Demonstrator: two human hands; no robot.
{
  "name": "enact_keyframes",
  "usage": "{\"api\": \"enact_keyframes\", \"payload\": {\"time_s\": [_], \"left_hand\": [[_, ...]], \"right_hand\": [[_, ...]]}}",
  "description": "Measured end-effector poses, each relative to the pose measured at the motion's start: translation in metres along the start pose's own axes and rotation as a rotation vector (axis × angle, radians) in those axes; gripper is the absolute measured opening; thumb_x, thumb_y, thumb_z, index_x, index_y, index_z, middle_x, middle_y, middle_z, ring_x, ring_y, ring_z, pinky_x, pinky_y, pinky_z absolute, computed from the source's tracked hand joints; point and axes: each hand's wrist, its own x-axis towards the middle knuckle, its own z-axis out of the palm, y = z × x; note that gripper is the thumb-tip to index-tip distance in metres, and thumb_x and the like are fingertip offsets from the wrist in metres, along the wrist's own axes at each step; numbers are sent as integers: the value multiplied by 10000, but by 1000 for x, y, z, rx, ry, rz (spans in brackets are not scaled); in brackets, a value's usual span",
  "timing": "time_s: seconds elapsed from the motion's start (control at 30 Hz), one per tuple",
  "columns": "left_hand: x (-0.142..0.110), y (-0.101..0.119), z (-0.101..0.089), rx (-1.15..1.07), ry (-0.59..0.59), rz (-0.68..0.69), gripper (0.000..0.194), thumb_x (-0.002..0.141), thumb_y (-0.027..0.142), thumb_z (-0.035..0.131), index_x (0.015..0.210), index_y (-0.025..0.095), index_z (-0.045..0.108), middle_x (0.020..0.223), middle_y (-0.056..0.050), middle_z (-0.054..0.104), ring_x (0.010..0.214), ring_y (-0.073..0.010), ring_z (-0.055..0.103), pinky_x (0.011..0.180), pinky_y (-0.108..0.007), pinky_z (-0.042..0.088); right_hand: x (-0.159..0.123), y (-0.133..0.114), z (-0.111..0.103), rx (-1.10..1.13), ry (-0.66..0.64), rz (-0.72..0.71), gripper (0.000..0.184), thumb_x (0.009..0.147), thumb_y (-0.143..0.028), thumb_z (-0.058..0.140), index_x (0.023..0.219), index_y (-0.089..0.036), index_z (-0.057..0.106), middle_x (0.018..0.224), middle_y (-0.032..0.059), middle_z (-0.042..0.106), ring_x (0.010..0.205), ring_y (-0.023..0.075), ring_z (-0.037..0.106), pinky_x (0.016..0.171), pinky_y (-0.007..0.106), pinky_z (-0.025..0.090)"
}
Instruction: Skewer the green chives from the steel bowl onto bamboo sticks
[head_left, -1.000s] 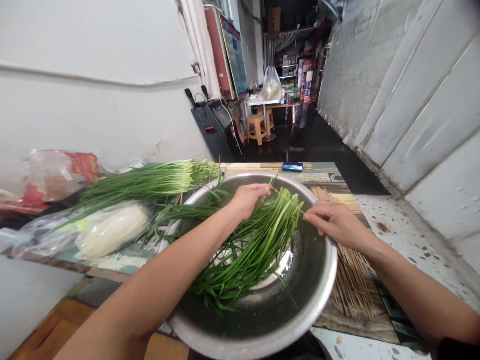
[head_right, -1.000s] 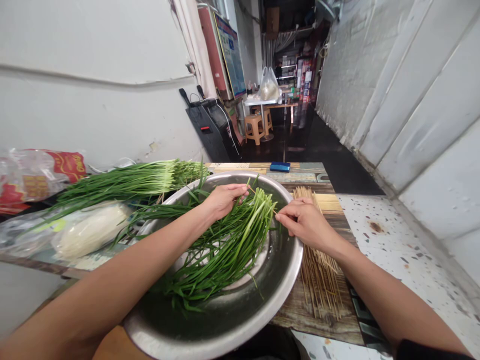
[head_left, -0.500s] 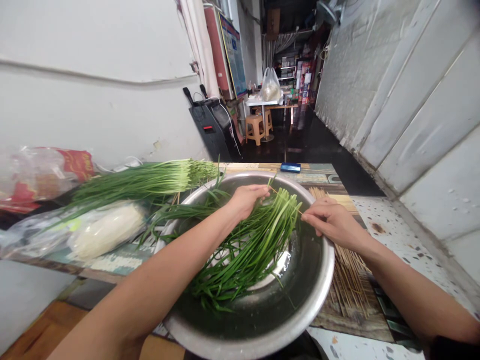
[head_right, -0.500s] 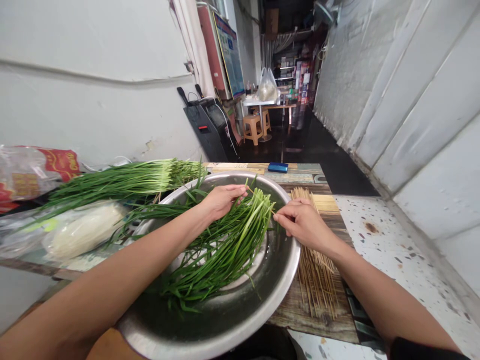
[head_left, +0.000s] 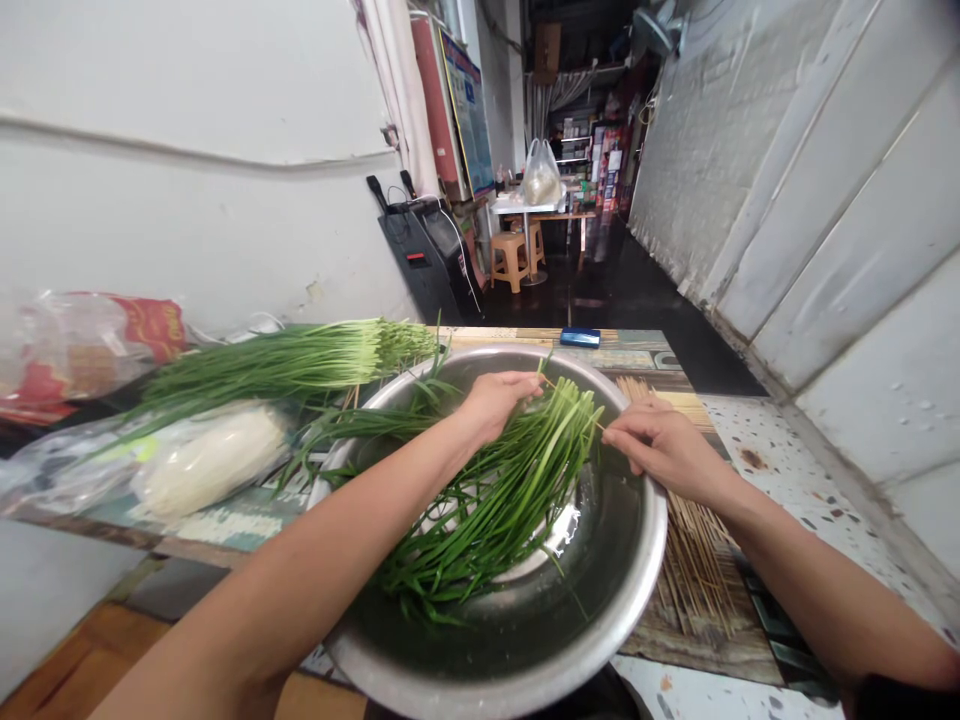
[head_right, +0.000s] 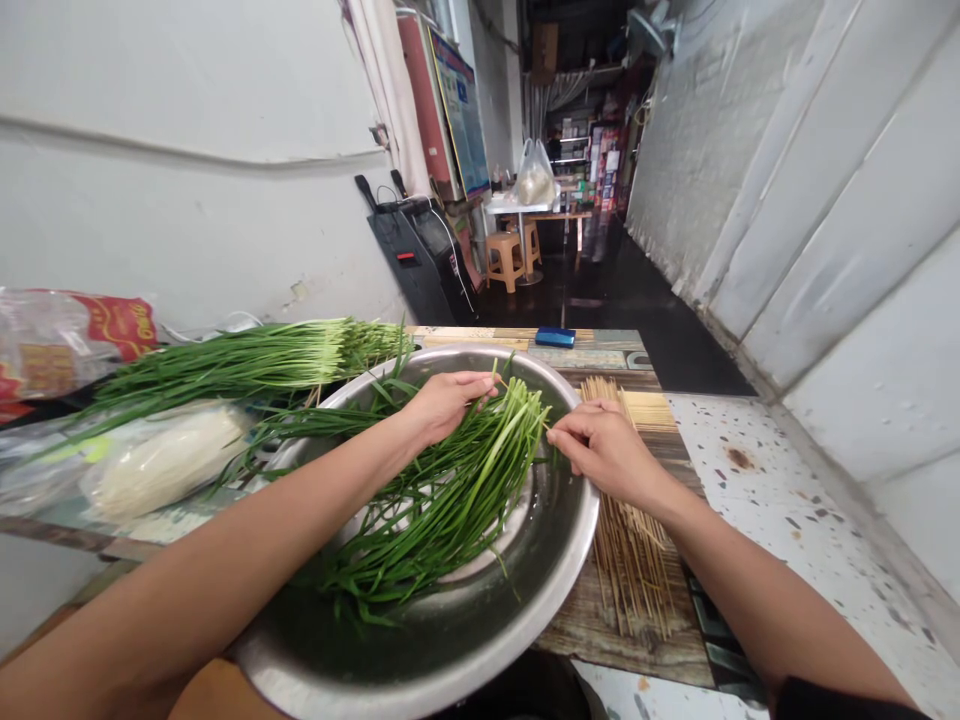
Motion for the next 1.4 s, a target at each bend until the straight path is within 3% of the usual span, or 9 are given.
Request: {"api": "enact_keyframes", "payload": {"time_s": [0.17,0.33,0.47,0.57,0.63,0.77,0.93,1.23,1.4], "left_hand": [[-4,-5,3,230,-23,117,229,655,230,721,842,99,738,813,-92,718,741,-139,610,816,-310,447],[2,10,-9,541,-241,224,248,713,183,631,934,164,742,1002,-64,719,929,-180,634,918,-325,445],[14,12,-28,929,-78,350,260,756,191,581,960,175,740,1015,-58,716,971,-196,632,939,-313,438],[19,-5,-32,1253,-105,365,283,781,236,571,1013,192,726,1083,-66,695,1049,-224,605,976,-323,408],[21,-18,-31,1352,-84,335,312,811,216,523,1060,191,708,1116,-79,681,1080,-232,590,981,-326,401],[27,-37,-29,1326,0,262,386,825,175,489,1180,151,640,1178,-101,648,1087,-217,587,956,-291,414],[28,-36,-30,1334,17,165,275,797,279,575,976,142,732,984,-106,709,939,-212,631,869,-273,447],[24,-30,-26,1259,-48,201,121,668,194,664,750,214,750,895,-94,709,911,-259,615,868,-359,431],[23,-17,-21,1081,12,281,134,699,185,620,772,207,730,812,-38,702,790,-186,600,833,-316,438]], "right_hand": [[-1,0,1,-10,-1,7,302,887,-303,482,616,-211,579,461,-45,559,566,120,539,827,352,359],[-3,2,-1,-50,-5,11,282,884,-289,485,625,-204,558,490,-44,563,573,121,532,843,363,351],[-7,0,-8,-99,-20,-63,271,867,-283,501,614,-201,551,548,-33,566,588,119,522,825,355,363],[-9,-4,-13,-92,-49,-92,268,854,-280,508,600,-200,541,594,-19,587,614,125,532,798,343,374],[-9,-6,-13,-101,-47,-91,252,843,-278,515,605,-200,547,592,-20,581,608,124,525,772,333,380],[-8,-5,-8,-120,-46,-80,248,843,-277,509,614,-197,563,563,-26,549,577,116,499,726,314,384],[-6,0,-3,-145,-27,-95,252,842,-274,509,610,-194,568,542,-27,525,575,117,484,721,312,383],[-7,0,-2,-144,-13,-90,256,842,-288,507,609,-202,568,537,-18,524,588,129,484,706,314,389],[-7,1,-2,-138,-18,-87,262,848,-298,499,614,-202,565,539,-19,524,578,126,478,701,313,385]]}}
